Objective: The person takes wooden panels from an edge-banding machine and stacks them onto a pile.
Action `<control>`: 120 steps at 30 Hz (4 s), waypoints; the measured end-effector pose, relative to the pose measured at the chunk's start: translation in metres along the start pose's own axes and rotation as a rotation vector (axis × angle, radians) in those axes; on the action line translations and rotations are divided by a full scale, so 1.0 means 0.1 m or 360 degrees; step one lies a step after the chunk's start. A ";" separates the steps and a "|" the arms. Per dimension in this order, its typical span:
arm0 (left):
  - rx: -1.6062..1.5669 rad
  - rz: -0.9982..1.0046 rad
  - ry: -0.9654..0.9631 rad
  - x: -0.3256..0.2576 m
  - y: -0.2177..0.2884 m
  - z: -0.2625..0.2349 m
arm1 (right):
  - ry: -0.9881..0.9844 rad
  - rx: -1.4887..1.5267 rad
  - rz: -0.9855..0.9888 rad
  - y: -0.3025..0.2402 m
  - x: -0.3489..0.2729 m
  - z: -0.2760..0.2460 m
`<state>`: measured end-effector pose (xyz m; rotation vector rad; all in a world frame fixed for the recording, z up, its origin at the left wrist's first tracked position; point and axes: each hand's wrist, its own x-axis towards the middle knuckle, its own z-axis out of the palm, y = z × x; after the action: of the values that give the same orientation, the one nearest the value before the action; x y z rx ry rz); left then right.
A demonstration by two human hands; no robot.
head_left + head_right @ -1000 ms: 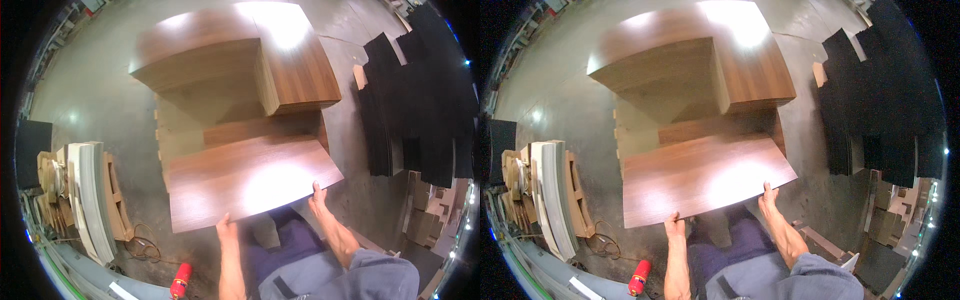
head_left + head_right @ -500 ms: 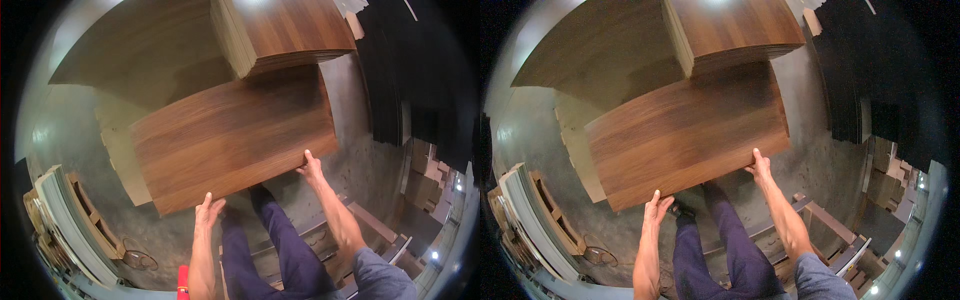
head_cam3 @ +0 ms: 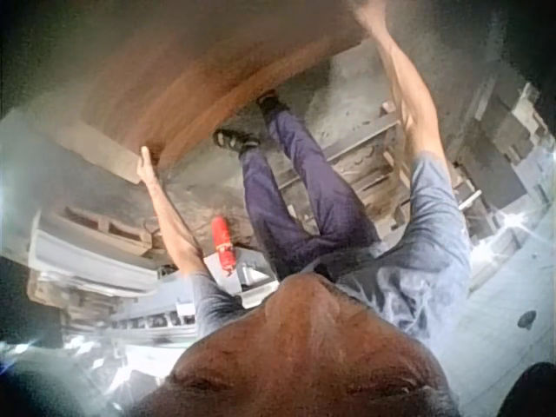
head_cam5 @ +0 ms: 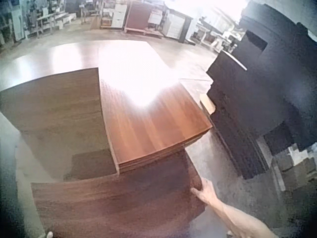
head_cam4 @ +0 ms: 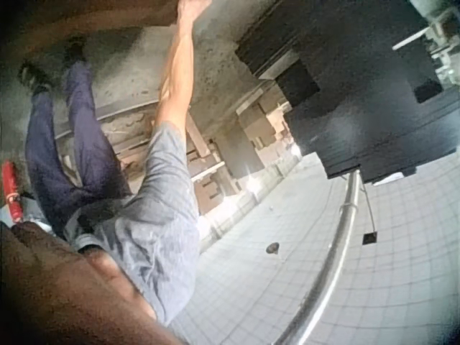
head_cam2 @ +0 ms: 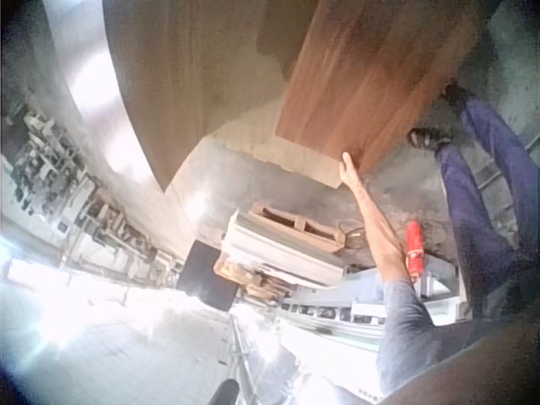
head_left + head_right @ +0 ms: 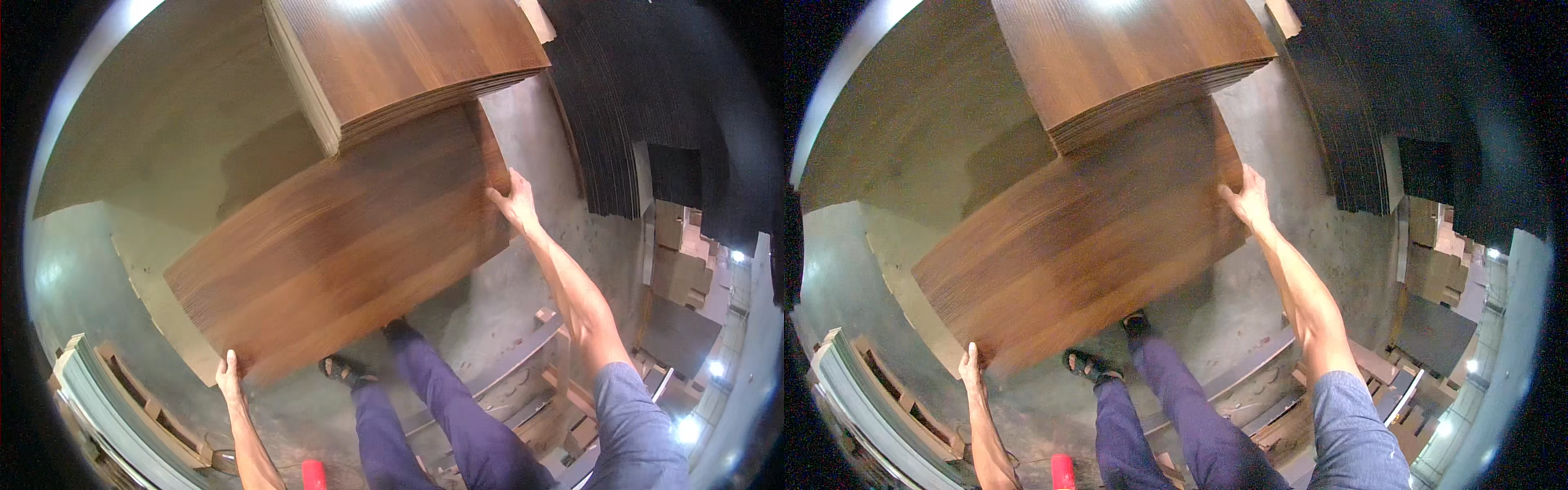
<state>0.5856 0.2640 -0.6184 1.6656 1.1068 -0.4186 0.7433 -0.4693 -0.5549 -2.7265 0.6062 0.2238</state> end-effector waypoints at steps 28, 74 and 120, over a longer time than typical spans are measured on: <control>0.0365 0.0150 0.0347 -0.48 0.34 0.94 | -0.0326 0.0031 0.0209 0.26 0.57 -0.03; -0.3258 0.0566 0.2553 -9.57 -3.64 -2.69 | -0.3626 0.1097 -0.0064 -4.41 -10.88 -1.90; -0.0428 0.0993 0.2464 -8.80 1.05 -2.61 | -0.2818 0.0959 0.0700 -3.37 -7.37 -0.39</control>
<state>0.1591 0.0883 0.1818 1.8462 1.4077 1.5978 0.2320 0.0861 -0.2559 -0.9878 0.4733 1.8134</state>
